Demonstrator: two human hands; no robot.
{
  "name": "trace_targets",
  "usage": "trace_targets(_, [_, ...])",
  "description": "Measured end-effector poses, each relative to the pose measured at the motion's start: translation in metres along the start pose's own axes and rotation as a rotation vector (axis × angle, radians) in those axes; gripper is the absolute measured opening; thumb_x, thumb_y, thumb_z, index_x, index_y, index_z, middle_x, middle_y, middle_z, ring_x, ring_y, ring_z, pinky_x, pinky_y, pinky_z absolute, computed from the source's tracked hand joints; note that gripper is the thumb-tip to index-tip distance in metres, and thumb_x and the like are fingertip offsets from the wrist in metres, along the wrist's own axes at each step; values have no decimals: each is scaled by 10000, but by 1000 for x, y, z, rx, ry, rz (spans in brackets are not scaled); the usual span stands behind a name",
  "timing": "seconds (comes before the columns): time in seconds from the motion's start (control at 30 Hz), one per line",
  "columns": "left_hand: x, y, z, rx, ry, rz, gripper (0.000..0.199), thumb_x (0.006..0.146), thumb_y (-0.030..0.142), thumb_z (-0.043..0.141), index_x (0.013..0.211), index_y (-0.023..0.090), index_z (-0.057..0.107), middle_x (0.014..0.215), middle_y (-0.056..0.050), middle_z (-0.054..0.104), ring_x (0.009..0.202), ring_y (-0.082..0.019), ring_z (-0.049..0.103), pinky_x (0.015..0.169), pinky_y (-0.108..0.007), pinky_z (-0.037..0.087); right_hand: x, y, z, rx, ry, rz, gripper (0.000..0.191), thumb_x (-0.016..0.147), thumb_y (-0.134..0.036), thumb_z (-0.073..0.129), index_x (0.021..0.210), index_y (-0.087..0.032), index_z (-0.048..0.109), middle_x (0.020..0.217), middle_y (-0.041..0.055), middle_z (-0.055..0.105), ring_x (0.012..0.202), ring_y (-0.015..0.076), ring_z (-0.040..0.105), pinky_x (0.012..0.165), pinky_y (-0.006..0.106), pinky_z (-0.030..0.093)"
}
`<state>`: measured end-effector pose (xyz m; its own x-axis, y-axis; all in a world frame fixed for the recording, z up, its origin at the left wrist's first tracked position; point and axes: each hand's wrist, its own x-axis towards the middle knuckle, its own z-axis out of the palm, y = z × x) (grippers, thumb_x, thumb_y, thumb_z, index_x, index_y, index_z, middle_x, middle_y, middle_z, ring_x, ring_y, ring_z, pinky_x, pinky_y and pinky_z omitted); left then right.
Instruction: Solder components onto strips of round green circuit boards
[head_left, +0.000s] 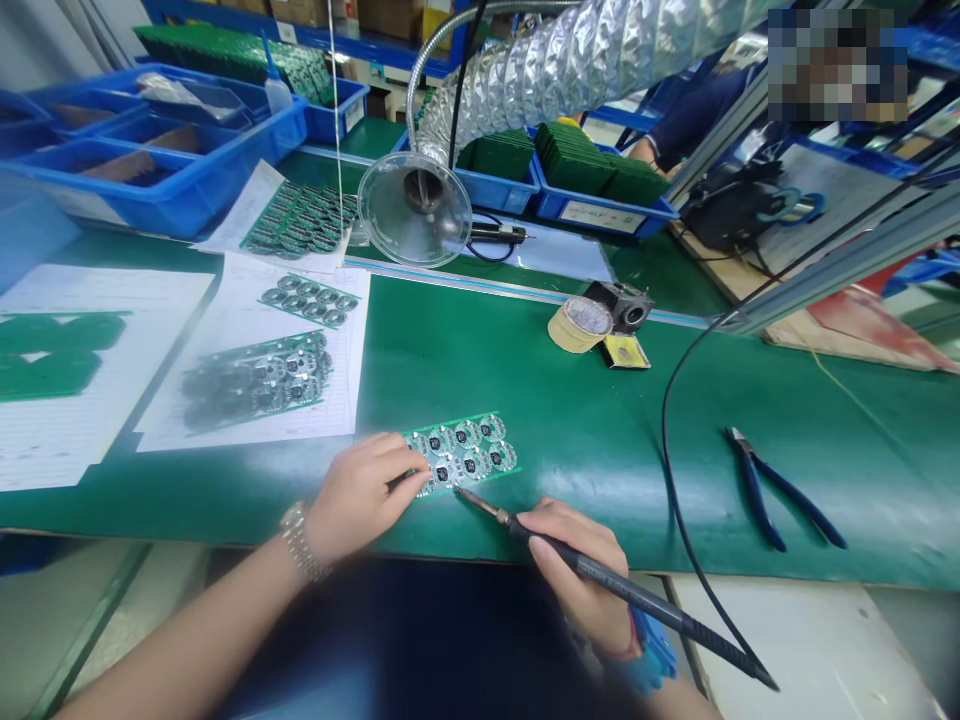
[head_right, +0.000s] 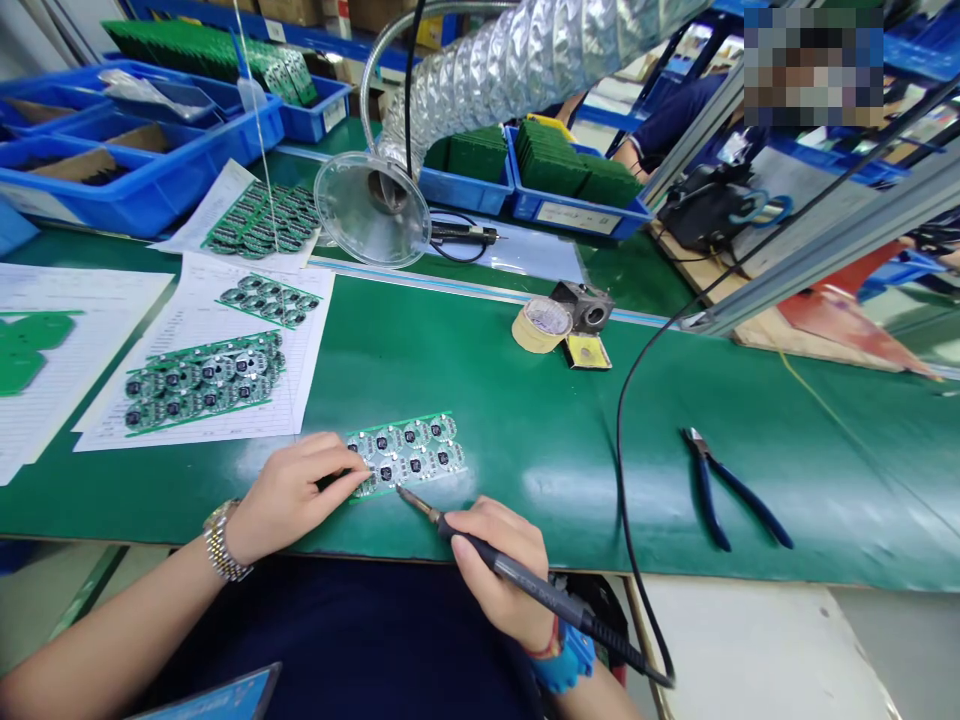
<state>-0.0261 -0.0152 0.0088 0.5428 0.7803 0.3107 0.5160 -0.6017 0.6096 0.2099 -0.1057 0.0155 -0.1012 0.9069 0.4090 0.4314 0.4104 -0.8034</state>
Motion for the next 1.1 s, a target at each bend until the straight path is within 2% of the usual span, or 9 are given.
trace_targets(0.17, [-2, -1, -4, -31, 19, -52, 142, 826, 230, 526, 730, 183, 620, 643, 2, 546, 620, -115, 491, 594, -243, 369, 0, 0, -1, 40, -7, 6, 210, 782, -103, 515, 930, -194, 635, 701, 38, 618, 630, 163, 567, 584, 304, 465])
trace_targets(0.47, [0, 1, -3, -22, -22, -42, 152, 827, 227, 522, 725, 182, 626, 645, -2, 547, 620, -120, 486, 588, -244, 363, 5, -3, 2, -10, -49, -20, 220, 777, -94, 524, 935, -201, 633, 692, 29, 631, 619, 161, 576, 583, 298, 471])
trace_targets(0.83, [3, 5, 2, 41, -10, 47, 173, 835, 214, 502, 725, 176, 629, 626, -5, 549, 615, -127, 484, 579, -251, 376, 6, -3, 1, -32, -54, -7, 205, 778, -103, 530, 923, -196, 641, 708, 42, 640, 638, 166, 582, 581, 294, 476])
trace_targets(0.97, [0, 3, 0, -5, -1, 18, 162, 830, 209, 509, 730, 178, 632, 631, -6, 552, 619, -124, 493, 582, -247, 387, 3, 0, 0, -26, -22, 4, 195, 780, -120, 534, 918, -200, 645, 716, 36, 645, 645, 171, 595, 632, 315, 488])
trace_targets(1.1, [-6, -1, -7, -79, 18, -16, 149, 847, 184, 481, 810, 175, 625, 700, -16, 580, 657, -118, 522, 623, -239, 413, 1, 1, -1, 11, -4, 14, 203, 787, -115, 524, 931, -203, 638, 712, 36, 634, 641, 168, 583, 607, 312, 477])
